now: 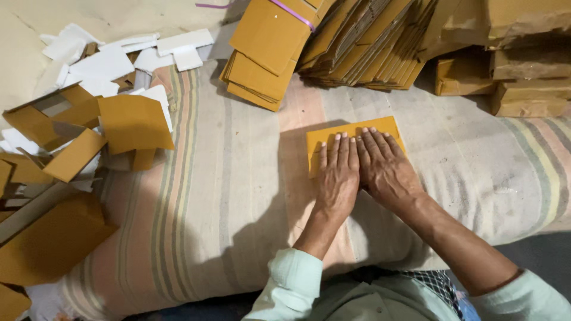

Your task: The person folds flat yellow cardboard boxes into open three-dimensional boxes by hand, pressing the creases and tucking the side flaps into place on a padded cushion surface. Finished folded boxes are set aside in a pile while more flat blanks are taken from stacks nearby.

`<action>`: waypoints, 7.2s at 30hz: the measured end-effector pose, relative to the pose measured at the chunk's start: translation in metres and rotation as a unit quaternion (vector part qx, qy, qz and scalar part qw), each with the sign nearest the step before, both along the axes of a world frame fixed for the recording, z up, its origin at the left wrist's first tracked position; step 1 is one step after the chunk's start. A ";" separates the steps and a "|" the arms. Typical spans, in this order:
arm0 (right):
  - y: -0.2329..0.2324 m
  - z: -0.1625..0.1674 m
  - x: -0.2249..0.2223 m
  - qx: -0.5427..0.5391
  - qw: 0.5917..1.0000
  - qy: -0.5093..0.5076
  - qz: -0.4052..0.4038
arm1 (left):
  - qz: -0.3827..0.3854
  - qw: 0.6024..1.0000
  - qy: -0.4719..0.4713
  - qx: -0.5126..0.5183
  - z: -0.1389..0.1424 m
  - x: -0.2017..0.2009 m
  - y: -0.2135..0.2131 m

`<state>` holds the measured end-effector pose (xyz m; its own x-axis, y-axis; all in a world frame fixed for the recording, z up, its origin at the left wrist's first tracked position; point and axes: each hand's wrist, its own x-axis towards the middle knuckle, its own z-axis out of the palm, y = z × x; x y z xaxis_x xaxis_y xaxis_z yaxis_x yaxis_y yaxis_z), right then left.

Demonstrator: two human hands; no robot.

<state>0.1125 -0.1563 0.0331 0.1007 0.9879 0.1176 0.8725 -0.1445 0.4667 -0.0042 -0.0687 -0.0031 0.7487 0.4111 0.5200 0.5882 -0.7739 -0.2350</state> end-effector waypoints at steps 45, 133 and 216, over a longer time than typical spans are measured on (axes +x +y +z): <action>0.045 0.014 0.020 0.132 0.906 0.321 -0.243 | 0.166 0.900 -0.129 -0.381 0.038 0.015 0.041; 0.046 0.011 0.020 0.140 0.924 0.265 -0.237 | 0.157 0.894 -0.117 -0.403 0.044 0.010 0.043; 0.059 -0.003 0.027 0.070 0.920 0.252 -0.292 | 0.208 0.863 -0.098 -0.449 0.048 0.014 0.037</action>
